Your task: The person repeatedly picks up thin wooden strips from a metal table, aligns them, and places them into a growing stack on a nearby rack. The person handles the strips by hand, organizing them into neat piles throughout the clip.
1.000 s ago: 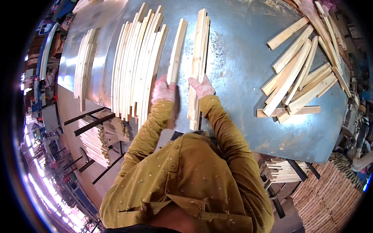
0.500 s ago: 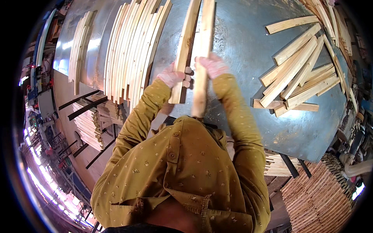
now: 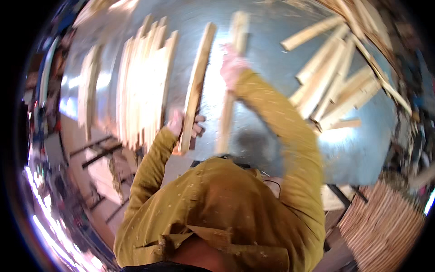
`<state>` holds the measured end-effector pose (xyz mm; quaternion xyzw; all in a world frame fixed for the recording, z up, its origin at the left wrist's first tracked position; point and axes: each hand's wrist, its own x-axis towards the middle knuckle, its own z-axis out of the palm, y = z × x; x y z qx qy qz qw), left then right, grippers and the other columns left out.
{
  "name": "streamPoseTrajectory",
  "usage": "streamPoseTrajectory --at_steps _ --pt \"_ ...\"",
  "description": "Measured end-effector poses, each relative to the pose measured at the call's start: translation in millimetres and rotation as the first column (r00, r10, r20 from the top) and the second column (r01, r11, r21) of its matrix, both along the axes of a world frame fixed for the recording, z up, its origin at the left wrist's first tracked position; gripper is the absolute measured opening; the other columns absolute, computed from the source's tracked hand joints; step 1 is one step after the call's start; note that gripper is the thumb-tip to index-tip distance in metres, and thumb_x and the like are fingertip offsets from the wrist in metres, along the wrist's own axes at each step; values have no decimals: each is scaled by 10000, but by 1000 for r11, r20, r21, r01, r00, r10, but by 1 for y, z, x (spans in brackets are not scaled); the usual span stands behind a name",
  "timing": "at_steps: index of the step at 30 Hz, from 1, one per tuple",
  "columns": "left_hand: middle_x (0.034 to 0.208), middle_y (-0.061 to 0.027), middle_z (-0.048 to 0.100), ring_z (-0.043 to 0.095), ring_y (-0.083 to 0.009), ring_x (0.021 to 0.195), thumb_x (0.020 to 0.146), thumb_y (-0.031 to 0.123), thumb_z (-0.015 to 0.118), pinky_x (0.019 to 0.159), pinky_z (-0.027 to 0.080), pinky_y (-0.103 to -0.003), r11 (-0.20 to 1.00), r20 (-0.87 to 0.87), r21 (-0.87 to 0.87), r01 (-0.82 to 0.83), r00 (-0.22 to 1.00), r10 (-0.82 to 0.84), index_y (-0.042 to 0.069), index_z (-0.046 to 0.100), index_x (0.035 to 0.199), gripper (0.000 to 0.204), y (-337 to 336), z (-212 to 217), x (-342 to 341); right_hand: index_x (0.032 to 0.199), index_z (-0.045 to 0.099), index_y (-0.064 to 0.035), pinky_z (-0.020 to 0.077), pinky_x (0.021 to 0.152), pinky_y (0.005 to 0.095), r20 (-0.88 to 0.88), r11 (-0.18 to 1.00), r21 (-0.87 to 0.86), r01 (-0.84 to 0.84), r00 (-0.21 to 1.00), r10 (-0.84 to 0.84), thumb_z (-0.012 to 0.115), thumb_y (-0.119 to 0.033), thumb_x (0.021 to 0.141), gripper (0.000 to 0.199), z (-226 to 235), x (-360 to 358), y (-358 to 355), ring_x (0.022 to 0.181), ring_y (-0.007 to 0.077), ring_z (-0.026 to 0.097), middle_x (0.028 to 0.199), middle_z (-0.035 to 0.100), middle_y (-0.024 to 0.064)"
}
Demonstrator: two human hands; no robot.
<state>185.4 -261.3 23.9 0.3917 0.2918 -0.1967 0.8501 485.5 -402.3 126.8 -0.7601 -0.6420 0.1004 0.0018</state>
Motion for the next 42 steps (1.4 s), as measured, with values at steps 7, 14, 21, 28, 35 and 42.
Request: streamPoseTrajectory --at_steps 7,14,21,28,35,42 --pt "1082 -177 639 635 -301 954 672 172 787 850 537 -396 507 -137 862 31 975 173 38 401 1409 842 -69 -5 24 1115 629 -158 224 1193 461 -229 915 161 369 916 -329 480 -217 953 228 -95 -37 53 1333 261 447 1357 521 74" --pt "1337 -281 503 482 -415 1267 703 268 760 1053 413 -431 -5 -434 896 445 876 208 31 409 1405 819 -62 17 13 1540 157 5 120 1183 552 133 5 -168 986 28 -991 691 -707 708 1218 -58 49 -188 1486 418 145 1569 189 313" --pt "1473 -233 394 468 -399 1305 766 433 783 1063 422 -441 101 -828 559 823 549 113 19 310 1469 943 -41 33 44 1546 105 -80 365 1129 426 -373 -222 -283 933 -320 -871 771 -301 796 1026 -77 20 -220 1381 397 390 1499 331 268" --pt "1430 -308 429 430 -422 1337 815 473 724 1100 386 -480 -449 -471 785 427 882 14 -33 405 1430 858 -36 44 72 1531 195 -53 419 1083 437 -588 -115 -50 992 -122 -799 729 -158 816 899 -40 30 -262 1306 416 468 1382 467 266" --pt "1370 -230 493 487 -385 1278 750 365 767 1060 412 -468 -290 -194 953 88 911 -363 -8 398 1400 835 -138 42 396 1503 203 -53 497 972 448 -230 -171 -222 960 -222 -948 724 -150 792 887 -32 117 -266 1175 446 554 1263 533 288" --pt "1406 -206 493 513 -399 1269 804 429 720 1007 445 -501 -315 -519 852 419 758 -396 47 357 1405 799 -191 20 512 1536 126 -112 500 984 459 -289 -266 -336 903 -368 -884 663 -197 849 876 -51 116 -305 1176 406 597 1377 515 273"
